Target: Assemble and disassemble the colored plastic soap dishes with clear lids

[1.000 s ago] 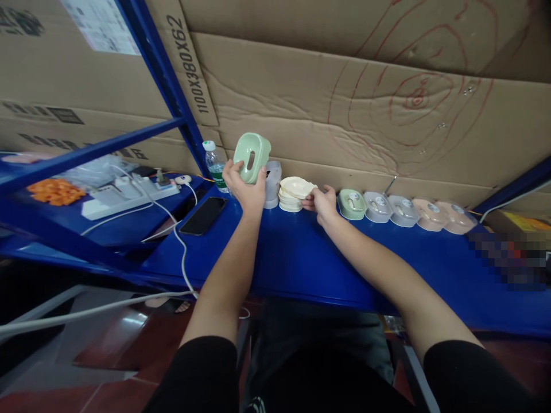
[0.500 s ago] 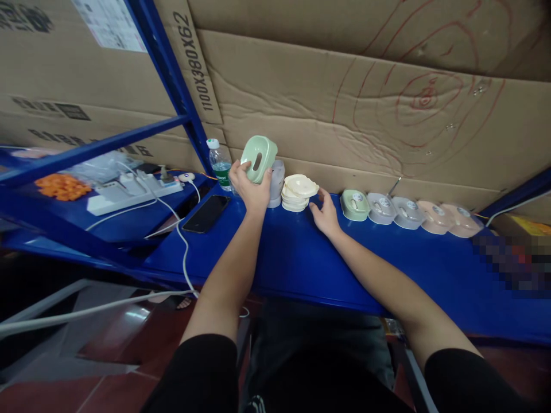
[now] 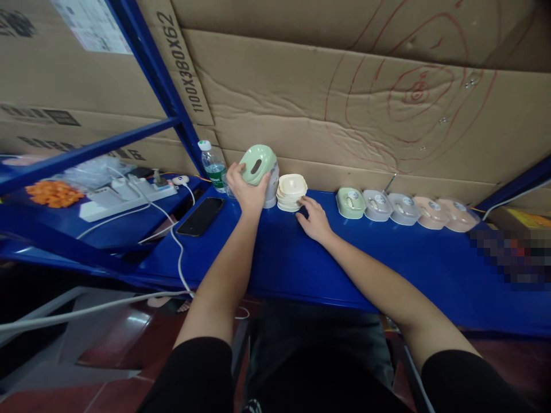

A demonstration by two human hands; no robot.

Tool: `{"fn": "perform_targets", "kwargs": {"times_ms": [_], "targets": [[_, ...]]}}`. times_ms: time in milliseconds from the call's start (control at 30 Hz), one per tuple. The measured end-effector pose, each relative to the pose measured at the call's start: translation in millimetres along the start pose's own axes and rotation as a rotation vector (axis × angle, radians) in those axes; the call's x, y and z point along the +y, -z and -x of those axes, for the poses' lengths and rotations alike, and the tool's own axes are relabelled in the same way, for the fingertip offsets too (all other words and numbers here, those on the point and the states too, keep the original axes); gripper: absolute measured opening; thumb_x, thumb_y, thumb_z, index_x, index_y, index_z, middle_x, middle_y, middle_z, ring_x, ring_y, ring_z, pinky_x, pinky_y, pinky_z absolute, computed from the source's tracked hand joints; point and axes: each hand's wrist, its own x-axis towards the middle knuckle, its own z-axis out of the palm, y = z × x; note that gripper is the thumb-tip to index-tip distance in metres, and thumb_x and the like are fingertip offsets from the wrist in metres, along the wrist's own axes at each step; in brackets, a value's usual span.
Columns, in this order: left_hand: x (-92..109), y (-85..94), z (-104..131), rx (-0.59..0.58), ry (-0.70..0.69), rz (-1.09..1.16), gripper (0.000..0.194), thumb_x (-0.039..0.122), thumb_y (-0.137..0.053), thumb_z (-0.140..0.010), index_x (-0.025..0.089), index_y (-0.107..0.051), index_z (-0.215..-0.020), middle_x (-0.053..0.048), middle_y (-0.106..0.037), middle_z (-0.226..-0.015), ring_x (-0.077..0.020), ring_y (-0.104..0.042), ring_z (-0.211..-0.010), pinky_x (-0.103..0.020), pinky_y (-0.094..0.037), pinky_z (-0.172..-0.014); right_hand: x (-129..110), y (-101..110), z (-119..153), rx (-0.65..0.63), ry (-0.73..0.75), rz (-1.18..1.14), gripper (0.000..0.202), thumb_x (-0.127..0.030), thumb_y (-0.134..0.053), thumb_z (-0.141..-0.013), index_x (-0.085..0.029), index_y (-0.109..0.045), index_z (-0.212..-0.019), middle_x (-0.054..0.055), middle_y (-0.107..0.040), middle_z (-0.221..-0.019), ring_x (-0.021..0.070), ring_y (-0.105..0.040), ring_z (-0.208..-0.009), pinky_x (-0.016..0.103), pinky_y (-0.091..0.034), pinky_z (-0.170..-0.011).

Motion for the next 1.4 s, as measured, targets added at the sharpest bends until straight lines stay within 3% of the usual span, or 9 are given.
{"fn": "perform_targets", "kwargs": {"times_ms": [200,400,500,667,800,933,1200,1400], "targets": [[-3.4,-1.0,-0.8,-0.042,0.005,-0.033,0.072,0.033,-0.092,-0.072,0.023,-0.053,-0.132,-0.018,-0.053,-0.148,-0.0362,-0.047,-0.148,-0.057,-0.034,-0.128,-2.5,1.5,0.6,0.036,-0.06,-0.016,0.064,-0.031,-0.066,-0.092,-0.016,-0.051,-0.153,0.021,-0.058,-0.155,0.0361,-0.053,-0.147,0.059,-0.042,-0.123],[-4.7,-4.8,3.1,-0.112,0.047,-0.038,0.071,0.038,-0.087,-0.076,0.02,-0.052,-0.135,-0.022,-0.045,-0.156,-0.0395,-0.039,-0.154,-0.059,-0.026,-0.131,-1.4,1.4,-0.4,-0.018,-0.026,-0.028,0.085,-0.03,-0.066,-0.091,-0.013,-0.032,-0.167,0.022,-0.04,-0.172,0.0337,-0.036,-0.162,0.056,-0.032,-0.132],[-4.4,-6.3,6.4,-0.137,0.027,-0.051,0.071,0.035,-0.082,-0.078,0.019,-0.05,-0.14,-0.024,-0.043,-0.159,-0.0402,-0.037,-0.156,-0.06,-0.025,-0.131,-1.0,0.6,-0.5,-0.055,-0.006,-0.01,0.086,-0.031,-0.066,-0.092,-0.009,-0.031,-0.168,0.023,-0.036,-0.174,0.0338,-0.032,-0.164,0.055,-0.03,-0.133],[-6.6,-8.0,7.6,-0.14,0.003,-0.049,0.076,0.025,-0.079,-0.074,0.019,-0.046,-0.143,-0.024,-0.042,-0.16,-0.0392,-0.037,-0.157,-0.059,-0.027,-0.131,-1.4,1.2,-0.3,-0.052,-0.002,-0.013,0.085,-0.031,-0.067,-0.092,-0.016,-0.033,-0.169,0.019,-0.037,-0.175,0.0334,-0.034,-0.163,0.058,-0.031,-0.133],[-10.4,-7.0,4.2,-0.131,-0.058,-0.006,0.072,0.032,-0.079,-0.079,0.018,-0.047,-0.142,-0.024,-0.044,-0.157,-0.0359,-0.04,-0.155,-0.053,-0.029,-0.131,-2.1,1.3,0.0,-0.055,-0.01,-0.008,0.087,-0.032,-0.067,-0.092,-0.012,-0.033,-0.168,0.021,-0.037,-0.174,0.0344,-0.034,-0.163,0.057,-0.031,-0.133],[-13.2,-6.4,-0.9,-0.127,-0.058,0.023,0.069,0.039,-0.08,-0.082,0.02,-0.049,-0.14,-0.023,-0.044,-0.157,-0.0355,-0.039,-0.155,-0.054,-0.027,-0.132,-1.8,0.0,0.5,-0.063,-0.015,-0.017,0.09,-0.032,-0.068,-0.091,-0.015,-0.029,-0.17,0.02,-0.037,-0.175,0.0349,-0.033,-0.164,0.059,-0.03,-0.133],[-16.3,-11.4,-2.1,-0.21,-0.056,0.011,0.072,0.039,-0.087,-0.076,0.019,-0.054,-0.138,-0.025,-0.038,-0.165,-0.0395,-0.038,-0.158,-0.058,-0.028,-0.131,-0.8,-0.9,0.9,-0.082,-0.003,0.004,0.091,-0.033,-0.067,-0.092,-0.01,-0.027,-0.171,0.022,-0.034,-0.175,0.0346,-0.031,-0.164,0.056,-0.03,-0.134],[-13.4,-9.7,-0.8,-0.213,-0.064,0.005,0.073,0.033,-0.088,-0.073,0.021,-0.055,-0.138,-0.024,-0.037,-0.165,-0.0388,-0.035,-0.159,-0.059,-0.029,-0.131,-1.3,-1.0,1.0,-0.098,0.002,0.008,0.094,-0.033,-0.067,-0.093,-0.014,-0.022,-0.173,0.02,-0.033,-0.176,0.0344,-0.03,-0.165,0.057,-0.029,-0.134]]}}
